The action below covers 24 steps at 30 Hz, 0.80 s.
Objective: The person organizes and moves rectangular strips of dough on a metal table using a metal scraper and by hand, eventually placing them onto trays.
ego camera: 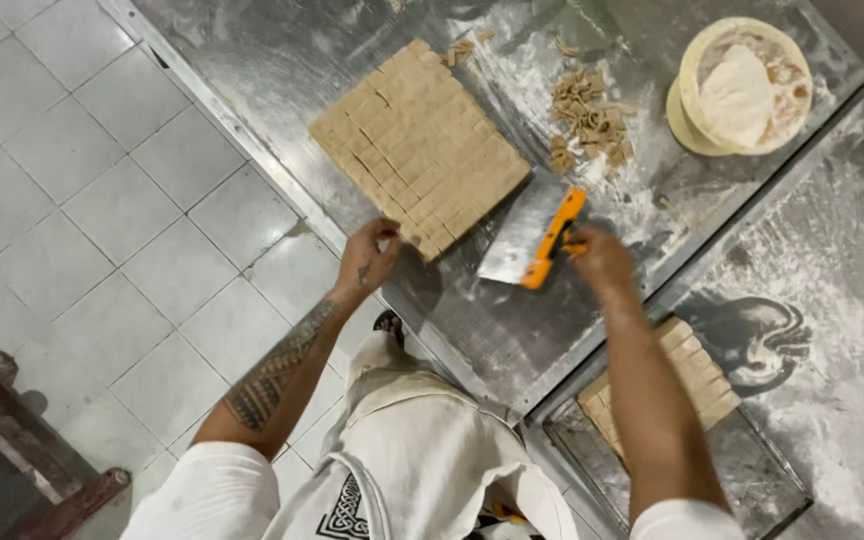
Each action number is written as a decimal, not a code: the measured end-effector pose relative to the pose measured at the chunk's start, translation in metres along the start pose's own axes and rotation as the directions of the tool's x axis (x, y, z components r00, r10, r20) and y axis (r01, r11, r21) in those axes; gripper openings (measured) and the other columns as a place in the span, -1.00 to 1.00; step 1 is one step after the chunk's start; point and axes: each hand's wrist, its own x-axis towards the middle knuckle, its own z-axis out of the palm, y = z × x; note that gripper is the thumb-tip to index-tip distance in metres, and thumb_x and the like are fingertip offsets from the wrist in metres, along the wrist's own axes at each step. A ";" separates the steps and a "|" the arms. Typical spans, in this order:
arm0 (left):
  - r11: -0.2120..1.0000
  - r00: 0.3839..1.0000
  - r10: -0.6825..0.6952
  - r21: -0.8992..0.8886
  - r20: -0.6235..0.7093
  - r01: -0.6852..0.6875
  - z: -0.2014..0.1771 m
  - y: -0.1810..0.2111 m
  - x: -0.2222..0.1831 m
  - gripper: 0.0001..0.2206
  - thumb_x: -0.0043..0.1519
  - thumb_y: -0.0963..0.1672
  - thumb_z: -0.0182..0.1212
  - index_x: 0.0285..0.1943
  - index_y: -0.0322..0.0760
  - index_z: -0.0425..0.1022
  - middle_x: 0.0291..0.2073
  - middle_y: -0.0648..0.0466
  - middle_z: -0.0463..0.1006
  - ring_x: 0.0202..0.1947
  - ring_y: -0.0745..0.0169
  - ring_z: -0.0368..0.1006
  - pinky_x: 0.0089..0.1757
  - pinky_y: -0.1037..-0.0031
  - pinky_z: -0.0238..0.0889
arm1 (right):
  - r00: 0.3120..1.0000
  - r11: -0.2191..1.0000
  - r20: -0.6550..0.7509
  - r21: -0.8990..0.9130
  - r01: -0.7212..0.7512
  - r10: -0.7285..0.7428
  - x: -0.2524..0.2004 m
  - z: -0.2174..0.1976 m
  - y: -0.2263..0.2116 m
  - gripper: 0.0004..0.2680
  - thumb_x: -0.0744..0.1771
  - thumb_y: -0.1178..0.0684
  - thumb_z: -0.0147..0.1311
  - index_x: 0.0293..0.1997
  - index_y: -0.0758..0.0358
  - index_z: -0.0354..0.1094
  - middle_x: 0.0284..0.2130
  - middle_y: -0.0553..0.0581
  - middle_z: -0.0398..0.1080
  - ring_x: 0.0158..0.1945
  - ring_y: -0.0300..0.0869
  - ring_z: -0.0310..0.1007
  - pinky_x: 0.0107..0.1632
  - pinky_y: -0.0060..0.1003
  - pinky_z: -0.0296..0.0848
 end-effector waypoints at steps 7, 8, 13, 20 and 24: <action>0.948 0.947 0.301 0.076 0.108 -0.310 -0.006 0.019 0.083 -0.62 0.22 -0.05 0.26 0.12 -0.41 0.53 0.01 -0.20 0.57 0.04 -0.18 0.50 0.03 0.17 0.34 | 0.985 0.987 0.058 0.006 0.161 -0.161 0.067 0.015 0.020 -0.74 0.20 0.15 0.20 -0.05 0.09 0.55 -0.19 0.21 0.57 -0.08 0.09 0.58 -0.01 -0.07 0.52; 0.937 0.935 0.318 0.100 0.155 -0.336 0.003 0.022 0.095 -0.60 0.22 -0.02 0.28 0.11 -0.42 0.53 0.04 -0.23 0.54 0.07 -0.22 0.45 0.06 0.14 0.30 | 0.985 0.984 0.047 0.066 0.163 -0.166 0.064 0.022 0.009 -0.77 0.22 0.16 0.18 -0.07 0.11 0.56 -0.19 0.23 0.58 -0.07 0.09 0.59 0.00 -0.07 0.52; 0.597 0.668 0.596 0.310 0.446 -0.740 0.062 0.039 0.157 -0.52 0.17 -0.04 0.15 0.28 -0.27 0.41 0.34 -0.08 0.40 0.40 -0.16 0.15 0.31 0.01 0.03 | 0.992 0.949 -0.127 0.312 0.038 0.002 0.025 0.061 -0.076 -0.75 0.21 0.25 0.13 -0.05 0.26 0.50 -0.19 0.32 0.55 -0.09 0.11 0.58 -0.02 -0.09 0.51; 0.503 0.668 0.452 0.449 0.591 -0.738 0.089 0.049 0.166 -0.31 0.34 0.14 -0.11 0.62 -0.17 -0.02 0.59 -0.07 -0.08 0.58 -0.24 -0.25 0.41 -0.17 -0.51 | 0.942 0.967 -0.325 0.253 0.002 0.083 0.009 0.090 -0.125 -0.72 0.17 0.25 0.18 -0.04 0.28 0.41 -0.11 0.24 0.43 0.00 0.18 0.43 0.03 0.05 0.43; 0.531 0.692 0.299 0.488 0.658 -0.693 0.077 0.084 0.164 -0.23 0.28 0.23 -0.13 0.62 -0.07 -0.09 0.59 -0.04 -0.21 0.56 -0.28 -0.38 0.35 -0.24 -0.64 | 0.940 0.990 -0.324 0.126 -0.066 0.103 0.014 0.101 -0.117 -0.75 0.14 0.19 0.27 -0.15 0.27 0.44 -0.17 0.26 0.43 0.01 0.21 0.34 0.10 0.06 0.34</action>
